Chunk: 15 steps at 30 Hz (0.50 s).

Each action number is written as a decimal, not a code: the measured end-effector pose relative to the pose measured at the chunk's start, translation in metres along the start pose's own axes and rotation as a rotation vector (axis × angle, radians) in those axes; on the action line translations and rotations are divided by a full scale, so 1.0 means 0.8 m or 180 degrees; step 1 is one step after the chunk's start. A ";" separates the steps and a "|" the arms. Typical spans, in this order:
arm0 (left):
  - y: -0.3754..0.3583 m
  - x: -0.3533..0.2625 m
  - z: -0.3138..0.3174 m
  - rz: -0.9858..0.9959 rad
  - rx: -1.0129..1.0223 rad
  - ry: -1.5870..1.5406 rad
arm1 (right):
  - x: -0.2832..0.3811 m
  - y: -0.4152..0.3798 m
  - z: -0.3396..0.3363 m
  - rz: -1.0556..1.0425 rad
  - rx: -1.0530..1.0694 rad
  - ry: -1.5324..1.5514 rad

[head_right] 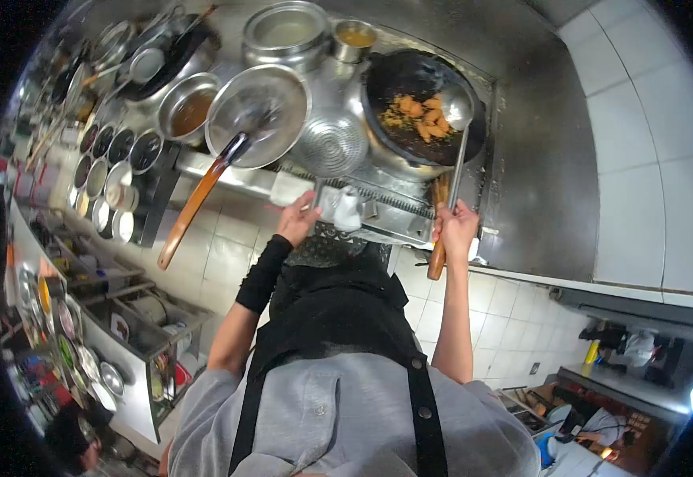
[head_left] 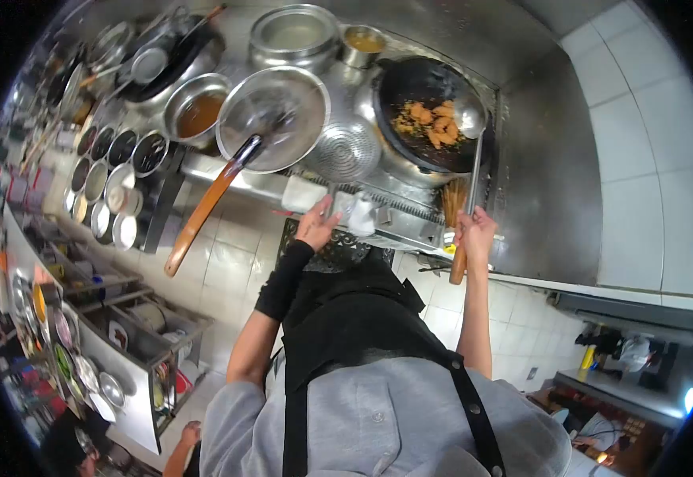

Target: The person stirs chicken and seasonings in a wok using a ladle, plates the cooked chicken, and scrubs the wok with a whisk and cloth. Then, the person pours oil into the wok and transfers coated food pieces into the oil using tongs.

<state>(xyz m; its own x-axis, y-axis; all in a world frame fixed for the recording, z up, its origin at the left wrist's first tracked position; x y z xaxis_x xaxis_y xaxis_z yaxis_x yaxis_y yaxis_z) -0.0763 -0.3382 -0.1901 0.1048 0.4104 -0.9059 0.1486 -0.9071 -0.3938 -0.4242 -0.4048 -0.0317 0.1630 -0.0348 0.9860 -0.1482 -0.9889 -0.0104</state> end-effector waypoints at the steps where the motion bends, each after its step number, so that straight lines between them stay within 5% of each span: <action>1: 0.033 0.032 0.035 0.0071 -0.0080 0.0267 | -0.005 0.004 -0.014 -0.0012 0.0019 -0.0117; 5: 0.083 0.052 0.124 0.0009 -0.0208 0.1215 | -0.013 0.036 -0.063 -0.0123 0.0094 -0.0747; 7: 0.094 0.061 0.141 0.0166 -0.0826 0.1694 | -0.036 0.068 -0.089 -0.0268 0.0144 -0.1127; 10: 0.102 0.054 0.140 0.0055 -0.0855 0.1977 | -0.072 0.116 -0.111 -0.0729 -0.0012 -0.1838; 12: 0.102 0.053 0.122 -0.0538 -0.0571 0.1039 | -0.092 0.132 -0.112 -0.1085 -0.0123 -0.2160; 15: 0.070 0.000 0.126 -0.1510 0.0286 -0.1955 | -0.072 0.123 -0.102 0.0297 0.0461 -0.1288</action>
<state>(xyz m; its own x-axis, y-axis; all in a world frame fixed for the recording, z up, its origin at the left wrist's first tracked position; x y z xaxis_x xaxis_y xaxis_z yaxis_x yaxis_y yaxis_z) -0.1674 -0.3984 -0.2276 -0.5170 0.6549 -0.5512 -0.0416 -0.6624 -0.7480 -0.5277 -0.4883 -0.0757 0.5287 -0.1503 0.8354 -0.0470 -0.9879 -0.1480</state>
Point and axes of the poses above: each hand's wrist, its own y-axis towards the middle knuckle, its own z-axis out of the palm, x = y × z, the point moved 4 cm from there along y, towards the middle knuckle, and after that the axes turned 11 degrees about -z, right-handed, at the moved point
